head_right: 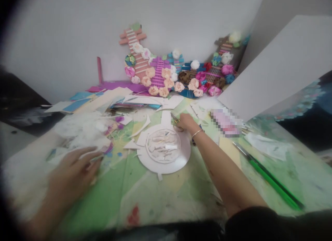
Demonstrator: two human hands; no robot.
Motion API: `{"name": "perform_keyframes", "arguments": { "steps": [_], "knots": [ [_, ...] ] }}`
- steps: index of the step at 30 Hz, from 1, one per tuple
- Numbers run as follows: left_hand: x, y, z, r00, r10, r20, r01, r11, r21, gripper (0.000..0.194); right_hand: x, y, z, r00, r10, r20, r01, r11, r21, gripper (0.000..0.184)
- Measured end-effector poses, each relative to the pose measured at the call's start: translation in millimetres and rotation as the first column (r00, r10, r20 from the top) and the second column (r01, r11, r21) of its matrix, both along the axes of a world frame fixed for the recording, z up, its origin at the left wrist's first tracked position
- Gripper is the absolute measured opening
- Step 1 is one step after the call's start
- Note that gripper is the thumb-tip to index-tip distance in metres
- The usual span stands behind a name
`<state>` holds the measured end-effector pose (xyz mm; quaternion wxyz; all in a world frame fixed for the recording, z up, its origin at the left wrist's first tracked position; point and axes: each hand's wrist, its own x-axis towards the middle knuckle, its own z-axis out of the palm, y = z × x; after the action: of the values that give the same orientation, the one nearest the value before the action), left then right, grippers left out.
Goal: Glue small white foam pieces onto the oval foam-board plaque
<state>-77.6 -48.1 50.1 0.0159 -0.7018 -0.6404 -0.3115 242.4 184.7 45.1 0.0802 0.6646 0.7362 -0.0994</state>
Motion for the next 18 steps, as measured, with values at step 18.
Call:
{"name": "perform_keyframes", "arguments": {
  "steps": [18],
  "knots": [
    [69.2,53.3,-24.3,0.901,-0.427,-0.078,0.378,0.86,-0.344,0.022,26.2,-77.4,45.0,0.907,-0.034,-0.419,0.154,0.954,0.256,0.033]
  ]
}}
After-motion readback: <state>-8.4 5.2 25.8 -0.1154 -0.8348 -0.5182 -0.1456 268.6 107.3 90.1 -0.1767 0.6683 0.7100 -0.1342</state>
